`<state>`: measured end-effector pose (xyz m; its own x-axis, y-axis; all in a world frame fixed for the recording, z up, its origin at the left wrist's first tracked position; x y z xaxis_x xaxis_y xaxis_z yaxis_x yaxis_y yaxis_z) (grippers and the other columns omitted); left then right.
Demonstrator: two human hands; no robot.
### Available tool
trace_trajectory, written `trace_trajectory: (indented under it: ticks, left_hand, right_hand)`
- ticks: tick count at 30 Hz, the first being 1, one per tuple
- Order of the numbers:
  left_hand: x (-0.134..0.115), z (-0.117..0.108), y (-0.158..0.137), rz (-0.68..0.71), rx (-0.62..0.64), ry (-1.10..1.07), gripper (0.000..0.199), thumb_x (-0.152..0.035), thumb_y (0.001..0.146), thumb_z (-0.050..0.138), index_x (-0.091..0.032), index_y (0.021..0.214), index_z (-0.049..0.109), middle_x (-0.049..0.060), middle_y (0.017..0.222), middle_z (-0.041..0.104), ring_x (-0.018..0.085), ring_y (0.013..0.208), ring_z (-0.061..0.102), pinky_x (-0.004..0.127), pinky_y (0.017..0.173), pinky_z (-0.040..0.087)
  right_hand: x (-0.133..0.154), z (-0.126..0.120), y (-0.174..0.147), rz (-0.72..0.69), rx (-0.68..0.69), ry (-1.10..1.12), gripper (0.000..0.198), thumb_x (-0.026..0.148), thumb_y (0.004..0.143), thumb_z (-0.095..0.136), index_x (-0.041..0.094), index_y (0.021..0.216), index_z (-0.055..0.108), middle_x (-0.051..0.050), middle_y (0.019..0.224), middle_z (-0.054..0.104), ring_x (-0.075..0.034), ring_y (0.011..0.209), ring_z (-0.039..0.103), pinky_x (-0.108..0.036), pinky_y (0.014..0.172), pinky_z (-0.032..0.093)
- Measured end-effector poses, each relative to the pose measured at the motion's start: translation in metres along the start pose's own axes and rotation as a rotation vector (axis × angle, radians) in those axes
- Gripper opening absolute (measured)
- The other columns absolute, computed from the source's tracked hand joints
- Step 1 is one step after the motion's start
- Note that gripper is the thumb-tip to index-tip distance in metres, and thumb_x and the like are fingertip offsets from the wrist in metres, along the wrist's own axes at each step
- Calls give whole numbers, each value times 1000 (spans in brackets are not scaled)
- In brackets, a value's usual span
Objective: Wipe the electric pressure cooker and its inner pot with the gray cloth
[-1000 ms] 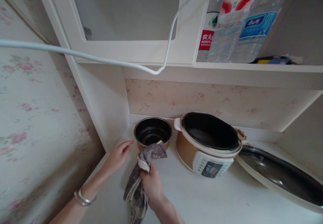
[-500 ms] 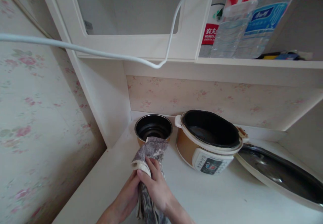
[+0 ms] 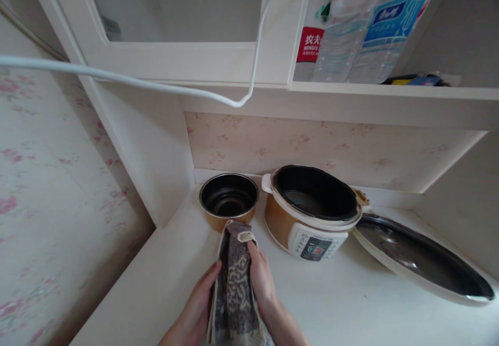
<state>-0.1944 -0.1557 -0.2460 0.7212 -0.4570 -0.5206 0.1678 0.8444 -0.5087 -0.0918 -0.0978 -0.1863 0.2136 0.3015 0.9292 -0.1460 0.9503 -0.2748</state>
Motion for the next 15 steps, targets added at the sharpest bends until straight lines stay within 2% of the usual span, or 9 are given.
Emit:
trace_trajectory:
  ticks: [4,7,11,13,15]
  left_hand:
    - [7,-15,2,-17,-80,58,57,-32,78,72,-13,129,55,14,109,72,31,106,66,43,93,51]
    - [0,-25,3,55,-133,72,56,-24,75,74,-12,126,56,14,105,73,31,103,67,42,89,54]
    - [-6,-34,-6,95,-198,40,57,-23,75,73,-15,128,55,12,107,73,32,104,67,43,89,54]
    - [-5,-32,-13,80,-205,7,58,-24,75,72,-16,129,54,12,109,72,32,105,66,45,91,53]
    - [3,-24,-18,7,-165,-36,58,-30,76,71,-16,130,55,12,111,71,33,108,64,47,95,50]
  right_hand:
    - [6,-13,3,-20,-72,-26,46,52,83,50,16,104,71,-5,101,73,-23,98,64,-28,86,46]
    - [14,-29,4,-36,-140,-48,48,53,82,51,16,104,71,-5,105,73,-24,104,63,-29,88,46]
    - [38,-57,1,-128,-239,-96,53,58,82,50,17,109,71,-6,116,69,-25,114,59,-32,95,45]
    - [45,-59,-1,-143,-227,-116,54,59,83,50,18,111,70,-6,117,69,-26,117,57,-34,98,44]
    - [48,-48,-3,-160,-175,-153,54,59,85,50,18,115,68,-6,119,68,-26,118,56,-36,101,42]
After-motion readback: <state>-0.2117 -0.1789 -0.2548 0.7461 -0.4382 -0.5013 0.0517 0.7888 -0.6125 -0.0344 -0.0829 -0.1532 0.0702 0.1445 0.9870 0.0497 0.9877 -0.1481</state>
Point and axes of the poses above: each hand's wrist, its own y-axis towards the middle knuckle, its own z-axis out of the palm, x = y × z, the point moved 8 cm from there along y, towards the middle knuckle
